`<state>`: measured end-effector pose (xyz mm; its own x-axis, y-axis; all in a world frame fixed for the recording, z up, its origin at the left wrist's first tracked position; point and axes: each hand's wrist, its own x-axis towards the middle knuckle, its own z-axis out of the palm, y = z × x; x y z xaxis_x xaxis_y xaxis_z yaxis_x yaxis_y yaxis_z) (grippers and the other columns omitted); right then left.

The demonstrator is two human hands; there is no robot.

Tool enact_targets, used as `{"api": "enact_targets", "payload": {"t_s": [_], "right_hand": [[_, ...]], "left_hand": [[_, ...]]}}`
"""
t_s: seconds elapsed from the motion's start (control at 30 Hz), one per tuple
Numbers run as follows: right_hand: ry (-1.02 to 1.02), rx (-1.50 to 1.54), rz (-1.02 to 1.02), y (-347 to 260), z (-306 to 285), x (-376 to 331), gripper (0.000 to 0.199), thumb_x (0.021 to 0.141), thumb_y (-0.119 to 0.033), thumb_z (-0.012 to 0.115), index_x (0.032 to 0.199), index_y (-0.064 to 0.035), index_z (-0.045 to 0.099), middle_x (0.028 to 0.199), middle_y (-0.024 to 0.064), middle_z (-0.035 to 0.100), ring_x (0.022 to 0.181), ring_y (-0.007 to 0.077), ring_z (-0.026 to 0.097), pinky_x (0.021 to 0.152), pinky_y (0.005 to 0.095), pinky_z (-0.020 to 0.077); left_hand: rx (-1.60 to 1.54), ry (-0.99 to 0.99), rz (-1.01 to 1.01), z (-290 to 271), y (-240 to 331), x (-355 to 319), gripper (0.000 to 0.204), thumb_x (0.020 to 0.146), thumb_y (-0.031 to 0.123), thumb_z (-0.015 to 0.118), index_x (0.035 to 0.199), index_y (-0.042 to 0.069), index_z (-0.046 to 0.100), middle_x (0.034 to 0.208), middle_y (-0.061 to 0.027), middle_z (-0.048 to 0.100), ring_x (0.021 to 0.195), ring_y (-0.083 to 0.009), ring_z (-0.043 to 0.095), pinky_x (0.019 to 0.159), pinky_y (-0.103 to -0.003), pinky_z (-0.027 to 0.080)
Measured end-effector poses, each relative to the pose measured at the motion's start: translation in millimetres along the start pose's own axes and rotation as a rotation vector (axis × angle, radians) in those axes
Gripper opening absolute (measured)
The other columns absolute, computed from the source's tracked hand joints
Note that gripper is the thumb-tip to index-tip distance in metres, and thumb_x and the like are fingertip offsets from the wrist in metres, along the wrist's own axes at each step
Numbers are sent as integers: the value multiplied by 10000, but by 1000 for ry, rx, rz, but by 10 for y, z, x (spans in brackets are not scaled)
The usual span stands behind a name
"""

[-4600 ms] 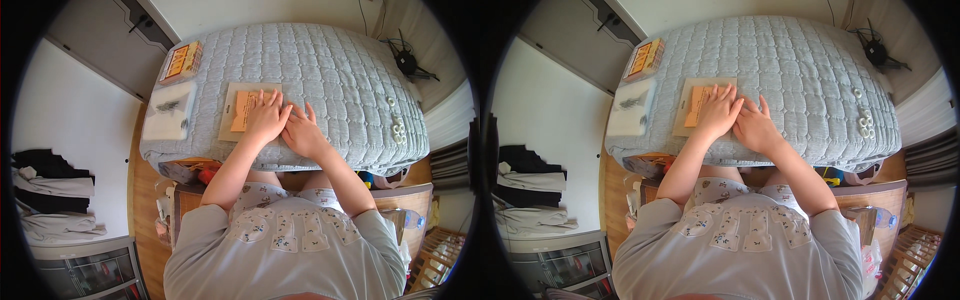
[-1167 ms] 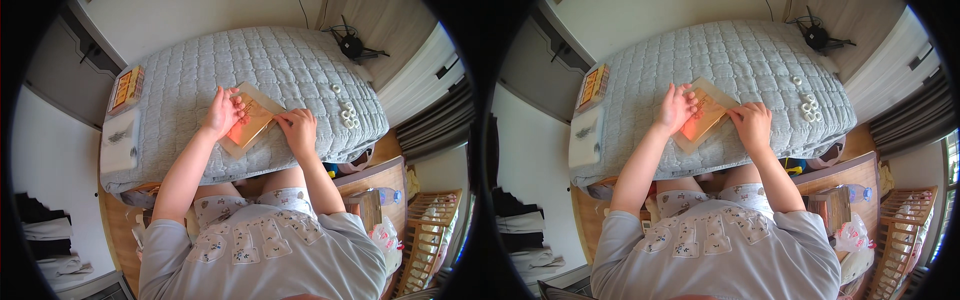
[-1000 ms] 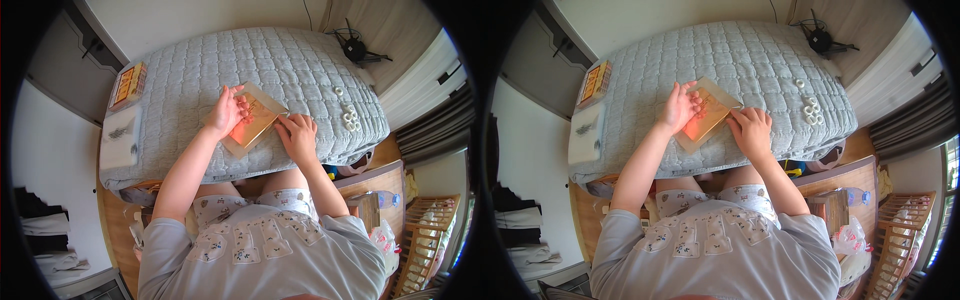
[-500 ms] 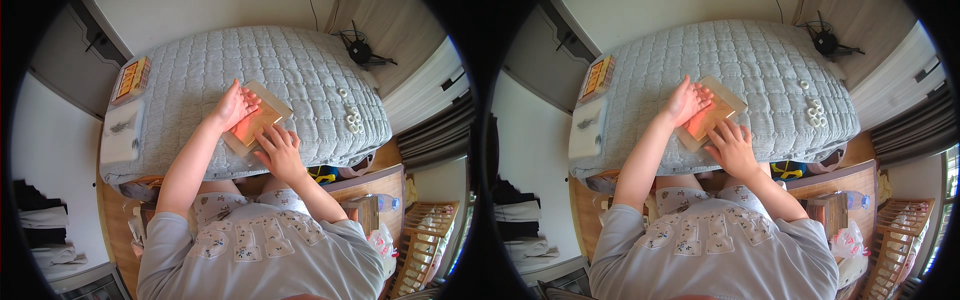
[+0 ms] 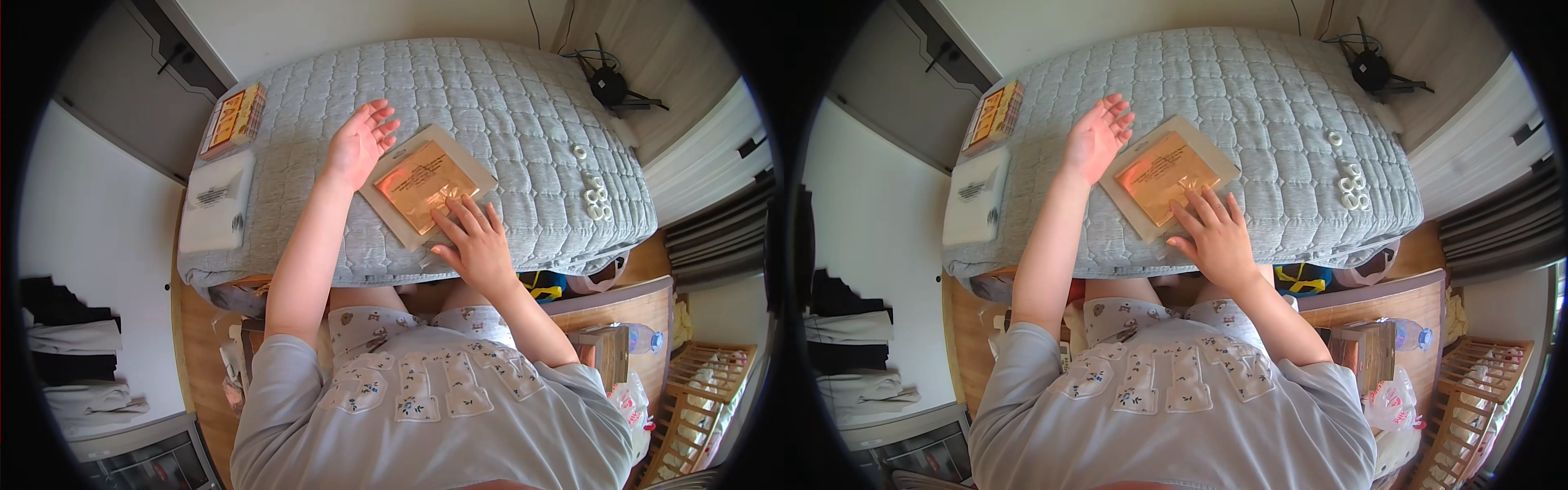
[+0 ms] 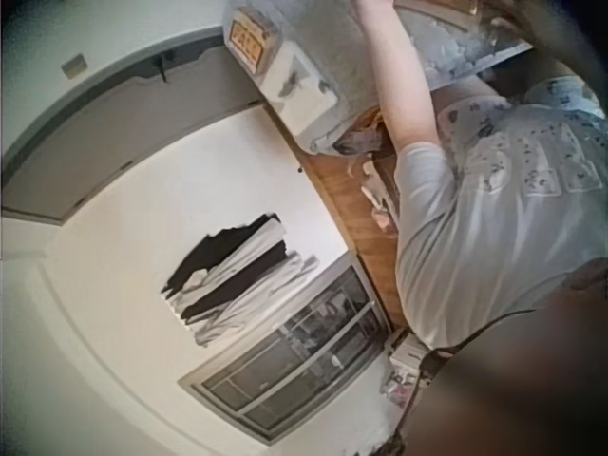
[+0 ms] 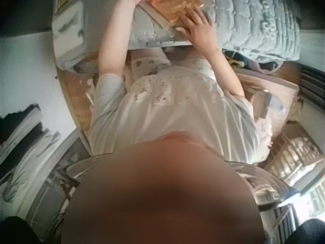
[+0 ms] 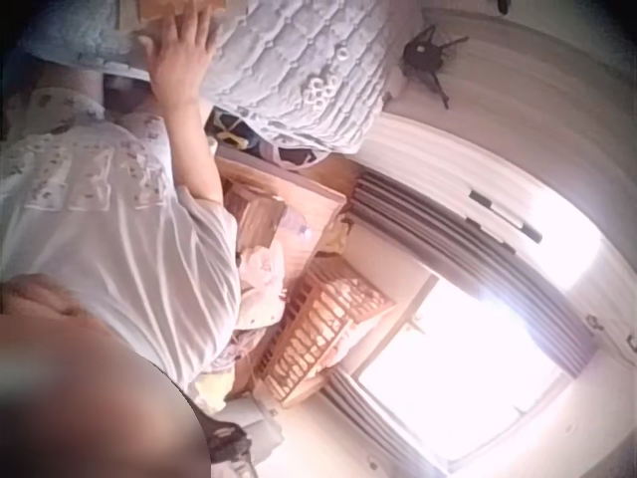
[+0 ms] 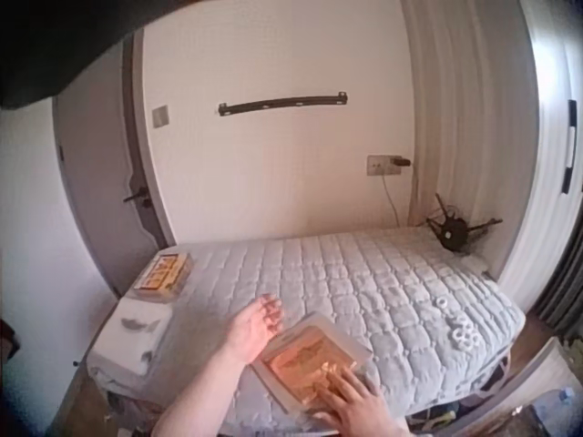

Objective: Folding a gold-colored metallic decoration and placing it into a clear plastic sleeve with a cardboard backing.

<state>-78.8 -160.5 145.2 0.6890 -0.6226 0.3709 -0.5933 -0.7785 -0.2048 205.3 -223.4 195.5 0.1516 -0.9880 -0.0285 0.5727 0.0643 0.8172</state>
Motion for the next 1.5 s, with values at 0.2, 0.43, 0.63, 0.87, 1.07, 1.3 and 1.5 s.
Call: {"api": "enact_targets", "payload": {"t_s": [0.2,0.43,0.63,0.87,1.07,1.3,1.5], "right_hand": [[19,20,5,-12,22,11,553,961,-484,614,1425,-184,582,1476,96,518,1422,339,434,1172,574,320],[19,4,-10,7,36,11,561,961,-486,615,1432,-184,574,1481,96,517,1414,340,447,1172,573,325],[42,34,-11,-3,9,32,542,965,-479,614,1416,-179,593,1483,100,522,1403,347,464,1167,576,332],[84,268,-53,264,-95,17,386,913,-279,720,1273,-146,674,1387,103,591,1325,327,533,1128,521,401],[38,256,-182,355,-241,112,172,888,-202,736,1018,-124,654,1106,43,630,1043,280,585,932,432,455],[-128,323,-245,467,-325,229,144,885,-196,731,972,-123,643,1078,24,627,1058,255,577,945,411,421],[-77,377,-292,458,-274,222,102,876,-145,714,943,-112,644,1052,23,617,1077,254,571,925,398,427]], "left_hand": [[349,-61,88,14,-12,-87,383,1053,376,528,1282,93,645,1339,-44,612,1176,-177,593,995,-348,443],[1303,-343,427,80,-414,-115,430,1061,272,520,1439,72,570,1554,-146,477,1469,-320,399,1224,-434,284],[1916,-461,554,78,-689,-213,648,1057,427,461,1593,86,336,1643,-164,334,1541,-345,259,1254,-471,214],[1926,-495,541,69,-727,-204,678,1047,494,458,1579,88,353,1641,-166,333,1535,-336,276,1240,-497,247],[1896,-472,547,57,-726,-218,854,951,637,562,1580,98,353,1637,-167,341,1531,-335,290,1240,-494,254],[1908,-488,510,97,-704,-240,1014,823,728,661,1587,137,354,1646,-167,325,1538,-331,277,1242,-507,251],[1906,-490,524,104,-700,-238,1027,800,725,685,1577,130,375,1644,-178,325,1533,-341,286,1238,-511,259]]}}
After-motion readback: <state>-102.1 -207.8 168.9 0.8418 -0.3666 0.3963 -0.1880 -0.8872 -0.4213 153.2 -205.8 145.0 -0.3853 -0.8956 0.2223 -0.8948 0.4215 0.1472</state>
